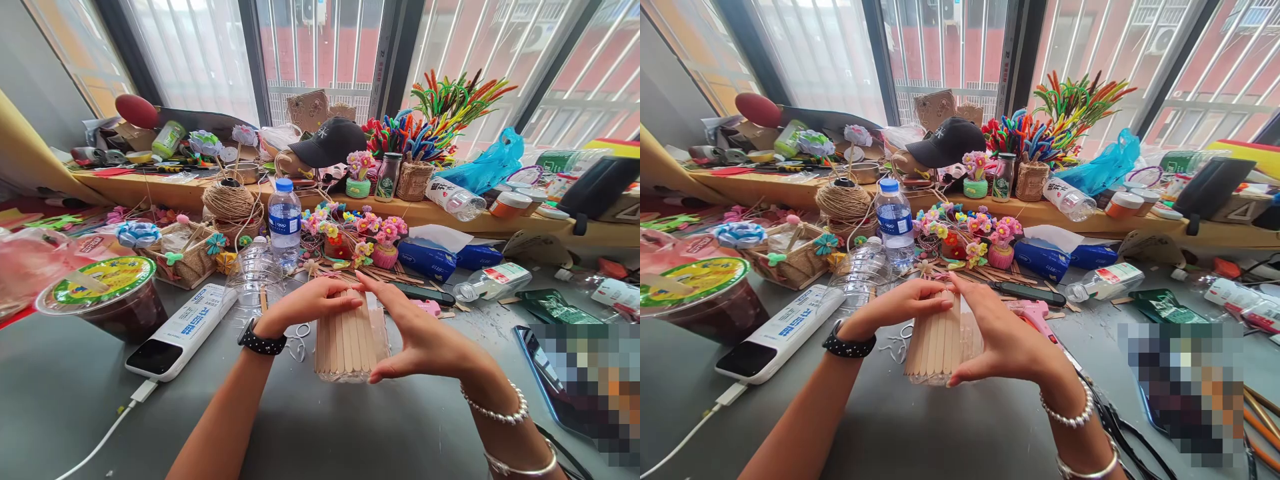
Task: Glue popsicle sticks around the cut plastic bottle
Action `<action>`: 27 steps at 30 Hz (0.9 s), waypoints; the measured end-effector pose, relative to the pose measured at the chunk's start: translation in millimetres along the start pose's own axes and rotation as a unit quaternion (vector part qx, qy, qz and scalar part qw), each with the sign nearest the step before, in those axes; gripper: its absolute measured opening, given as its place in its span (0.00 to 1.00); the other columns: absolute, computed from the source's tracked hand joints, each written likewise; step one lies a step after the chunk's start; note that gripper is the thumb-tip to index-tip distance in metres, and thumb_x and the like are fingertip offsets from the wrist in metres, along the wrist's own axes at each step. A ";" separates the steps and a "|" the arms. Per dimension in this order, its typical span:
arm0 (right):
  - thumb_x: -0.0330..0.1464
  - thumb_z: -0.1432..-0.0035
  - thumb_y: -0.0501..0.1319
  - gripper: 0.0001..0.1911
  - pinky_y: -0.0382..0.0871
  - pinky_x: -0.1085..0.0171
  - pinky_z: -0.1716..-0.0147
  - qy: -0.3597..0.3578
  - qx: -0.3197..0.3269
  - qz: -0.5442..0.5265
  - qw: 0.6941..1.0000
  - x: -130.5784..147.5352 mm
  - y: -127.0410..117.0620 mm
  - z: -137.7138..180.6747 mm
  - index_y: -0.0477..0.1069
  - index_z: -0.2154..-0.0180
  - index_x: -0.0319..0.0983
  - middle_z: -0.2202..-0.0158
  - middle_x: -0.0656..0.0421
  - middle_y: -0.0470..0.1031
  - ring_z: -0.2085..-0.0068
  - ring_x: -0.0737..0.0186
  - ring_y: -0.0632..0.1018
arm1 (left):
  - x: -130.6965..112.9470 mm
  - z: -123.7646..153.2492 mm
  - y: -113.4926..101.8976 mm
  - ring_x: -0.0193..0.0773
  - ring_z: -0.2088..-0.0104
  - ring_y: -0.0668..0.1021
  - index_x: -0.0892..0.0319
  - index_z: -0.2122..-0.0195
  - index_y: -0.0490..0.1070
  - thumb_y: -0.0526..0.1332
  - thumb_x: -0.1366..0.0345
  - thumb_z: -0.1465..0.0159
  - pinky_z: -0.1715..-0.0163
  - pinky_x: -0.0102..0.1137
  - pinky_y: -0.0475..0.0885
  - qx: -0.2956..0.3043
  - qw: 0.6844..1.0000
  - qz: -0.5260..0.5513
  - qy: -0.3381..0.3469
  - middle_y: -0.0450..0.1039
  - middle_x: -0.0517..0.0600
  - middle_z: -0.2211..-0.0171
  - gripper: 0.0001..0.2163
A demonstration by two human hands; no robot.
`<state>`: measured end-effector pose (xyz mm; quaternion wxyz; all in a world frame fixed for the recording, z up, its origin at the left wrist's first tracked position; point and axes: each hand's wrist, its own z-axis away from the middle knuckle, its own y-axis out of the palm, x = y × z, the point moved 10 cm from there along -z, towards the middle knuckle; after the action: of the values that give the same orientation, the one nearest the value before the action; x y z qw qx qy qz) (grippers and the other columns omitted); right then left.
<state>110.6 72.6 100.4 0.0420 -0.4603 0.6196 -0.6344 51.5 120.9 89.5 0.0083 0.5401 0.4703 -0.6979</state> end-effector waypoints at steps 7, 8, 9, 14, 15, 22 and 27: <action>0.47 0.62 0.63 0.54 0.48 0.57 0.43 0.003 0.001 -0.001 1.000 0.7 -0.2 0.2 0.35 0.40 0.39 0.39 0.51 0.43 0.39 0.56 0.49 | -1.4 -1.9 1.6 0.32 0.68 0.68 0.62 0.71 0.67 0.50 0.56 0.39 0.70 0.23 0.62 -0.002 1.000 0.003 0.007 0.69 0.47 0.68 0.15; 0.47 0.62 0.63 0.54 0.48 0.57 0.43 0.004 0.001 -0.001 1.000 0.6 0.1 -0.1 0.35 0.40 0.39 0.39 0.51 0.43 0.39 0.56 0.49 | -1.8 -1.9 1.5 0.31 0.69 0.68 0.62 0.72 0.67 0.50 0.56 0.40 0.70 0.23 0.62 -0.003 1.000 0.002 0.009 0.69 0.46 0.69 0.15; 0.47 0.62 0.63 0.54 0.48 0.57 0.43 0.005 0.001 -0.001 1.000 0.5 0.3 -0.5 0.36 0.40 0.38 0.39 0.51 0.43 0.39 0.56 0.49 | -2.1 -1.9 1.2 0.31 0.70 0.67 0.62 0.74 0.66 0.50 0.56 0.40 0.71 0.23 0.62 -0.005 1.000 0.001 0.010 0.68 0.46 0.70 0.15; 0.47 0.62 0.64 0.54 0.47 0.54 0.43 0.000 -0.007 -0.012 1.000 1.2 -0.8 0.3 0.36 0.40 0.40 0.39 0.50 0.44 0.40 0.53 0.49 | -4.1 -1.3 0.6 0.30 0.71 0.66 0.62 0.75 0.64 0.50 0.56 0.40 0.73 0.23 0.61 -0.008 1.000 -0.004 0.011 0.65 0.45 0.72 0.15; 0.47 0.63 0.64 0.54 0.47 0.54 0.43 -0.001 -0.007 -0.014 1.000 1.0 -1.3 1.0 0.36 0.40 0.40 0.39 0.50 0.43 0.40 0.53 0.49 | -4.5 -1.1 0.7 0.30 0.71 0.65 0.62 0.74 0.64 0.50 0.56 0.40 0.73 0.23 0.60 -0.008 1.000 -0.003 0.012 0.65 0.45 0.73 0.15; 0.46 0.61 0.64 0.45 0.55 0.54 0.47 0.072 -0.086 -0.096 0.989 -19.2 -28.3 6.4 0.47 0.44 0.43 0.45 0.52 0.57 0.45 0.54 0.60 | -14.1 2.0 -5.1 0.27 0.78 0.59 0.61 0.81 0.55 0.51 0.54 0.41 0.80 0.23 0.54 -0.037 0.998 -0.036 0.035 0.54 0.42 0.80 0.18; 0.44 0.51 0.56 0.14 0.65 0.63 0.65 0.224 -0.345 -0.089 0.907 -58.7 -80.4 39.3 0.61 0.71 0.40 0.70 0.60 0.67 0.68 0.65 0.71 | -23.0 19.5 -39.4 0.27 0.79 0.57 0.61 0.82 0.53 0.52 0.55 0.41 0.81 0.24 0.52 -0.149 0.986 -0.075 0.017 0.51 0.42 0.81 0.18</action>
<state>210.8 98.2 128.0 -0.3160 -0.3453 0.7494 -0.4684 26.1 118.4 132.0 0.0283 0.5079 0.6087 -0.6089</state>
